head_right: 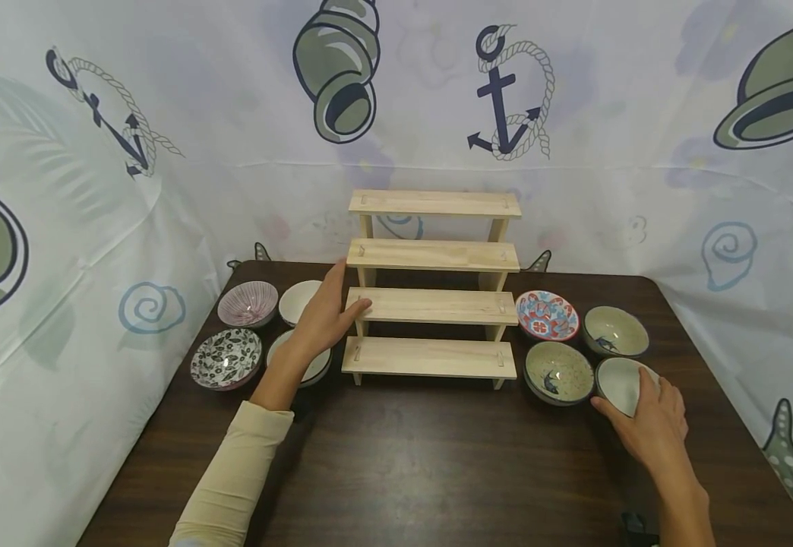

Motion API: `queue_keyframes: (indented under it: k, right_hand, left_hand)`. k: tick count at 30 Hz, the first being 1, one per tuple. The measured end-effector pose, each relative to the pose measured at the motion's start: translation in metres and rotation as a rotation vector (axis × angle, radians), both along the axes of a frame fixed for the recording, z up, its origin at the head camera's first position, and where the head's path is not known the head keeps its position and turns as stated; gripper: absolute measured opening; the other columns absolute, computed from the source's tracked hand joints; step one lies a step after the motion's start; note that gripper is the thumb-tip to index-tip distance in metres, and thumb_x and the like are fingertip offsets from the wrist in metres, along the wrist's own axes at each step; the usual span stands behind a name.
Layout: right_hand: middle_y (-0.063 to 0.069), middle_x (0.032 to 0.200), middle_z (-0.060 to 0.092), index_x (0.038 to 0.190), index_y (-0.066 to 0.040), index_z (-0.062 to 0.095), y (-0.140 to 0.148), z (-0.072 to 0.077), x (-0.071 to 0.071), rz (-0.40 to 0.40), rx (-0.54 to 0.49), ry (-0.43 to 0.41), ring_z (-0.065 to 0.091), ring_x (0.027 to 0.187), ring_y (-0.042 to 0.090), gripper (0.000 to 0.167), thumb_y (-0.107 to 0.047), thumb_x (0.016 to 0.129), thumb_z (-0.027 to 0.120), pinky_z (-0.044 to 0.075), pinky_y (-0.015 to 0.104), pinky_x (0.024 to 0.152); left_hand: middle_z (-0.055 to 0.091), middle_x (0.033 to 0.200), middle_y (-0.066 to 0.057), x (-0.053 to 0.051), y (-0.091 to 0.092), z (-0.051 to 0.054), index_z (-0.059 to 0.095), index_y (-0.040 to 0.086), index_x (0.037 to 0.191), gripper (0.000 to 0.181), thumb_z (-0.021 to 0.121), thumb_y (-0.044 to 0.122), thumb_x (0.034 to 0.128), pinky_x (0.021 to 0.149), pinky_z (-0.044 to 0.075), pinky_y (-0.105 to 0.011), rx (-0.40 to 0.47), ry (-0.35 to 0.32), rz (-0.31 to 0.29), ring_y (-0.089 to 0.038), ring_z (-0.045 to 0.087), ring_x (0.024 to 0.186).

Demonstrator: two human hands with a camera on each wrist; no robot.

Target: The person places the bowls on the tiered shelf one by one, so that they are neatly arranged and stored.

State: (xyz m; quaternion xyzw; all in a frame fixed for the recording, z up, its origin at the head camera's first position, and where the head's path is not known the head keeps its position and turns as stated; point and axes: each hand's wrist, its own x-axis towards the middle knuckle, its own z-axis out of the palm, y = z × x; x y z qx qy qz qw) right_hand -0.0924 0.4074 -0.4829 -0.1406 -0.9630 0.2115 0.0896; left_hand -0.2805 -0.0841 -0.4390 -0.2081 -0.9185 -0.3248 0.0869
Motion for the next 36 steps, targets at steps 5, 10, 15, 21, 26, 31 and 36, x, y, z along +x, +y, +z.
queue_keyframes:
  k: [5, 10, 15, 21, 26, 31, 36]
  right_hand:
    - [0.048, 0.143, 0.027, 0.154, 0.012, 0.023, 0.006, -0.005, -0.002, 0.001, -0.006, -0.021, 0.027, 0.13, 0.067, 0.095, -0.046, 0.094, 0.069, 0.035, 0.082, 0.089]
    - [0.046, 0.138, 0.03, 0.151, 0.013, 0.026, 0.008, -0.009, -0.004, 0.001, -0.013, 0.015, 0.031, 0.125, 0.066, 0.094, -0.043, 0.091, 0.073, 0.038, 0.079, 0.084]
    - [0.049, 0.135, 0.031, 0.15, 0.017, 0.025, 0.011, -0.009, -0.005, 0.01, -0.036, 0.03, 0.032, 0.122, 0.066, 0.097, -0.042, 0.089, 0.074, 0.035, 0.076, 0.088]
    - [0.054, 0.139, 0.026, 0.151, 0.021, 0.019, 0.017, -0.011, -0.008, 0.006, -0.089, -0.008, 0.026, 0.127, 0.07, 0.104, -0.044, 0.09, 0.072, 0.029, 0.077, 0.096]
    - [0.055, 0.146, 0.015, 0.155, 0.019, 0.01, 0.02, -0.009, -0.009, -0.044, -0.168, -0.068, 0.02, 0.131, 0.069, 0.112, -0.046, 0.09, 0.073, 0.034, 0.076, 0.092]
    - [0.054, 0.144, 0.015, 0.155, 0.019, 0.01, 0.021, -0.01, -0.007, -0.055, -0.19, -0.061, 0.021, 0.129, 0.066, 0.112, -0.046, 0.09, 0.074, 0.038, 0.074, 0.088]
    - [0.053, 0.145, 0.013, 0.156, 0.019, 0.009, 0.021, -0.011, -0.007, -0.066, -0.202, -0.064, 0.022, 0.128, 0.066, 0.113, -0.047, 0.09, 0.073, 0.039, 0.075, 0.089]
  left_hand:
    - [0.019, 0.172, -0.018, -0.001, 0.0, 0.0, 0.005, 0.01, 0.167, 0.092, 0.063, 0.04, 0.1027, 0.126, 0.031, -0.052, 0.001, -0.003, 0.006, -0.033, 0.026, 0.158]
    - [0.019, 0.172, -0.018, -0.004, 0.0, 0.001, 0.006, 0.009, 0.167, 0.091, 0.063, 0.041, 0.103, 0.125, 0.032, -0.054, -0.009, -0.009, 0.019, -0.035, 0.027, 0.158]
    - [0.02, 0.172, -0.016, -0.008, 0.001, 0.002, 0.008, 0.009, 0.167, 0.09, 0.063, 0.042, 0.1029, 0.125, 0.032, -0.054, -0.013, -0.006, 0.024, -0.034, 0.027, 0.158]
    - [0.019, 0.173, -0.015, -0.011, 0.002, 0.003, 0.008, 0.009, 0.167, 0.089, 0.062, 0.042, 0.1034, 0.126, 0.031, -0.053, -0.004, -0.008, 0.016, -0.033, 0.026, 0.158]
    - [0.01, 0.175, -0.011, -0.015, 0.004, 0.005, 0.008, 0.014, 0.168, 0.085, 0.057, 0.044, 0.1051, 0.125, 0.031, -0.056, -0.018, -0.025, 0.015, -0.033, 0.023, 0.16]
    - [0.005, 0.176, -0.006, -0.019, 0.008, 0.008, 0.013, 0.02, 0.168, 0.08, 0.055, 0.047, 0.1055, 0.117, 0.04, -0.062, -0.019, -0.035, 0.008, -0.036, 0.027, 0.158]
    - [0.005, 0.176, -0.007, -0.022, 0.009, 0.009, 0.016, 0.019, 0.167, 0.078, 0.057, 0.043, 0.1056, 0.116, 0.041, -0.062, -0.01, -0.038, 0.007, -0.036, 0.026, 0.158]
